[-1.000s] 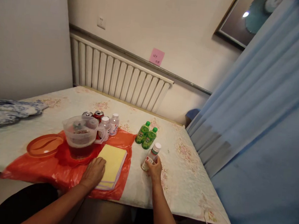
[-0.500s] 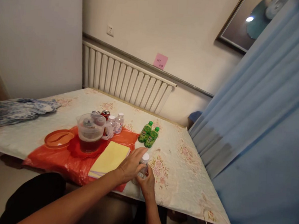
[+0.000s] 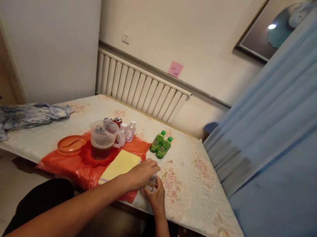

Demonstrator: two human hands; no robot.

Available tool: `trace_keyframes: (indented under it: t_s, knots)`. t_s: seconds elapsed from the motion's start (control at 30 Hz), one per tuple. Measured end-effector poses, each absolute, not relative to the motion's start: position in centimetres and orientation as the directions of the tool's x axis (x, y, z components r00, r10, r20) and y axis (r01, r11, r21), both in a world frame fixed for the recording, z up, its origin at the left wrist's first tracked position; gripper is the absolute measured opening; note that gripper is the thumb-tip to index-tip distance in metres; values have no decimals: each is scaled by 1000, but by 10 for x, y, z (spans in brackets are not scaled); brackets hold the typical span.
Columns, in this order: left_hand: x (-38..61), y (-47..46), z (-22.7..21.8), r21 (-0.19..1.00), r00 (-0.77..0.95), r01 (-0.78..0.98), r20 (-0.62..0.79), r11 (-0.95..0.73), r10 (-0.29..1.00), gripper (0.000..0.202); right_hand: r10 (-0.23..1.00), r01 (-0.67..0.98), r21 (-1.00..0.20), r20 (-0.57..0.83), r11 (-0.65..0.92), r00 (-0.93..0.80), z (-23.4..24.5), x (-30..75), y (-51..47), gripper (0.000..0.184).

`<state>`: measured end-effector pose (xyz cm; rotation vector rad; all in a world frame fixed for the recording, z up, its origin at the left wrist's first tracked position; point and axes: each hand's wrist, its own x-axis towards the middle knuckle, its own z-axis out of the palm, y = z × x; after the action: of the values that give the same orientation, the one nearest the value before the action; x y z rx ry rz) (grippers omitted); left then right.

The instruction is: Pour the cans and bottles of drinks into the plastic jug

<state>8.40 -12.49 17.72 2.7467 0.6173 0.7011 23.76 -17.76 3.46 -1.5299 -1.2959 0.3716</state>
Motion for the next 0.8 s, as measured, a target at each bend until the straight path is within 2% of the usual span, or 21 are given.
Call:
trace_keyframes:
  t_s: [0.13, 0.37, 0.7, 0.8]
  knots:
    - [81, -128, 179, 278, 777, 421, 381, -863, 501, 26, 834, 556, -816, 412, 159, 367, 33, 237, -177, 55]
    - [72, -133, 184, 259, 697, 547, 385, -796, 605, 14, 835, 579, -796, 433, 178, 339, 32, 234, -177, 52]
    - [67, -140, 197, 269, 592, 692, 319, -670, 740, 20, 849, 572, -805, 408, 159, 337, 31, 234, -176, 60]
    - [63, -138, 195, 310, 554, 702, 328, -642, 765, 21, 862, 544, -826, 376, 146, 339, 30, 236, -176, 60]
